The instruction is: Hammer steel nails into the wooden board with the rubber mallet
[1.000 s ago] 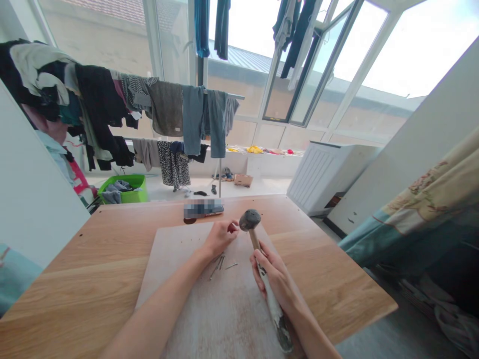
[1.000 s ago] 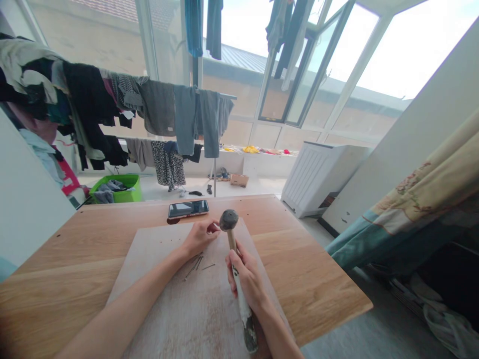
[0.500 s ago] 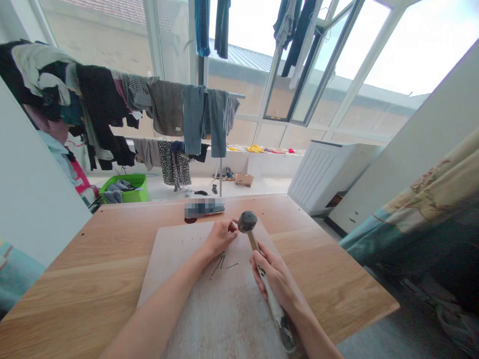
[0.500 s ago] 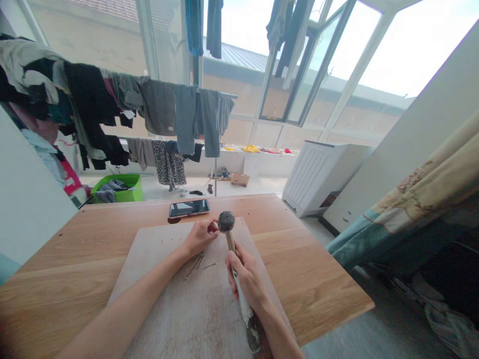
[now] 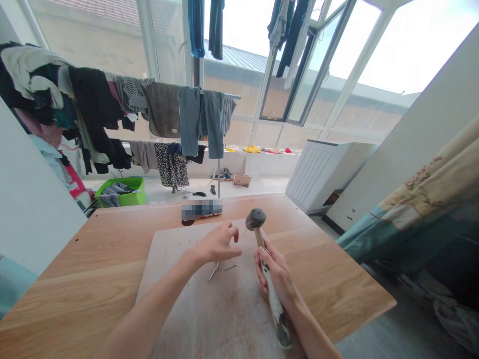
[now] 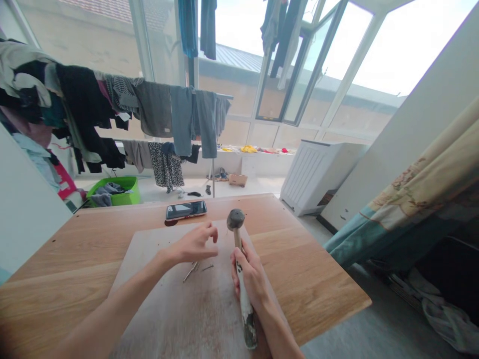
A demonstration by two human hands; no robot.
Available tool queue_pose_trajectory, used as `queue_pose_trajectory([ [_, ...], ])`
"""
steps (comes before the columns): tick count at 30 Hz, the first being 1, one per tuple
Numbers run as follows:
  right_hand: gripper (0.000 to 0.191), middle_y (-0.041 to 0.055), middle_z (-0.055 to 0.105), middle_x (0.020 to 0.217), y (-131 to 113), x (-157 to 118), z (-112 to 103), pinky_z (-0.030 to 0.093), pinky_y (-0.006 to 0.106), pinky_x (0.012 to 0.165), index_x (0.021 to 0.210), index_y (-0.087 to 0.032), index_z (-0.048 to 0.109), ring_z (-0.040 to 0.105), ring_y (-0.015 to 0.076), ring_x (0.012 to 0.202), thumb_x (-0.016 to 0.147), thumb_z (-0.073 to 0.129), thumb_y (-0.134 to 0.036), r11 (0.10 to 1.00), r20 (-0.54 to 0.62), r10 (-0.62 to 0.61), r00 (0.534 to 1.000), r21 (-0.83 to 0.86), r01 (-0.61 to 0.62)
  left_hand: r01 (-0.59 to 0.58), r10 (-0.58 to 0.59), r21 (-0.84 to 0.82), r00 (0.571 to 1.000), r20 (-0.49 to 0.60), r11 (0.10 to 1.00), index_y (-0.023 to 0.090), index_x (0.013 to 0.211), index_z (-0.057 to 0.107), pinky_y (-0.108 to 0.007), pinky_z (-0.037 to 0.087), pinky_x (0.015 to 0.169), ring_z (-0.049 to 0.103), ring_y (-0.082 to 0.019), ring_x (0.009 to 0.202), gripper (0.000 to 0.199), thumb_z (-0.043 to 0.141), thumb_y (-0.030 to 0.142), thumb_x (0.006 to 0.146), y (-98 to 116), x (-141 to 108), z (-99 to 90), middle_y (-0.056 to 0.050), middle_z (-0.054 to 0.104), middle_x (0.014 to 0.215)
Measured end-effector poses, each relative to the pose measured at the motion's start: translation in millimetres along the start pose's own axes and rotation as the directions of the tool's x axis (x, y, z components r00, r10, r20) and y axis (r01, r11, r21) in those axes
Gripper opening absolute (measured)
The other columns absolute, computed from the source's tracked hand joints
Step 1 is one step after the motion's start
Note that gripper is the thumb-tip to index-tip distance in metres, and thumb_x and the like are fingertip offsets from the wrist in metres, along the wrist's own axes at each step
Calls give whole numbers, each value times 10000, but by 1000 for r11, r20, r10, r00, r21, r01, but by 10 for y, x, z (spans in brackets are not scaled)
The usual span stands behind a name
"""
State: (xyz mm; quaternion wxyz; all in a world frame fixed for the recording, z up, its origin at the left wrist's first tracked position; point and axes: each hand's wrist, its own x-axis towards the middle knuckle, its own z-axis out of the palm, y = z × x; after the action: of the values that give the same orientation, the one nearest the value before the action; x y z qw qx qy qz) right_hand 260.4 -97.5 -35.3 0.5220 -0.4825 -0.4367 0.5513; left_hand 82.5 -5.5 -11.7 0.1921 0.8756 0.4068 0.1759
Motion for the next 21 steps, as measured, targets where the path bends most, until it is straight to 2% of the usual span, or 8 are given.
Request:
queue_pose_trajectory([
  [2,377,-118,438,401,15,4,-7,308,154,254,847,-237,508,293,60,267,859,613,-598,1000,-6,14,1000,16,-14,-98,60,191,979,197,977,178,780,658,-394,483,837,597,-275,936,170,682,317,685,161,-127,-82,-85,593,966],
  [3,371,-117,436,392,24,7,-10,309,157,255,850,-237,512,290,63,266,869,604,-596,1000,-1,19,1000,18,-19,-129,61,266,966,250,955,168,759,669,-416,477,852,593,-304,973,171,685,321,684,234,-179,-99,-111,603,980],
  [6,378,-111,437,388,34,9,-14,304,163,257,844,-238,516,297,68,266,866,608,-604,1000,19,7,1000,21,-7,-156,50,365,958,283,918,141,730,692,-433,470,864,588,-335,1035,124,646,256,718,362,-255,-76,-160,625,1021],
  [9,396,-109,436,389,14,6,-7,303,162,257,825,-239,511,305,69,269,852,614,-620,1000,19,-1,1000,-6,1,-178,93,308,958,270,935,150,692,683,-388,481,803,623,-301,963,68,622,177,707,315,-232,-37,-142,661,984],
  [12,395,-113,440,394,-9,2,-2,308,160,260,834,-238,512,308,68,273,849,613,-619,1000,4,0,1000,-30,0,-104,84,124,984,154,987,171,726,668,-325,479,709,647,-238,810,66,614,146,696,112,-172,-56,-76,688,833],
  [15,395,-116,431,386,-9,-4,-3,304,162,261,826,-239,501,313,68,264,859,598,-621,999,-10,14,1000,-39,-14,5,-5,-219,1000,-3,976,188,933,659,-265,482,664,644,-172,706,208,608,152,735,-156,-107,-78,-6,687,754],
  [18,392,-112,435,379,3,-13,-3,306,163,262,815,-238,493,316,68,258,868,585,-616,997,-18,36,999,-61,-37,1,-90,-416,977,-194,909,216,1118,629,-245,490,692,651,-146,710,315,600,204,804,-378,-47,-18,23,696,762],
  [21,370,-113,440,381,9,-21,1,310,160,263,824,-239,489,316,67,265,876,583,-593,997,2,33,999,-66,-33,-22,-132,-420,933,-334,907,219,1035,683,-258,490,746,670,-152,772,207,580,249,858,-500,-5,119,4,724,806],
])
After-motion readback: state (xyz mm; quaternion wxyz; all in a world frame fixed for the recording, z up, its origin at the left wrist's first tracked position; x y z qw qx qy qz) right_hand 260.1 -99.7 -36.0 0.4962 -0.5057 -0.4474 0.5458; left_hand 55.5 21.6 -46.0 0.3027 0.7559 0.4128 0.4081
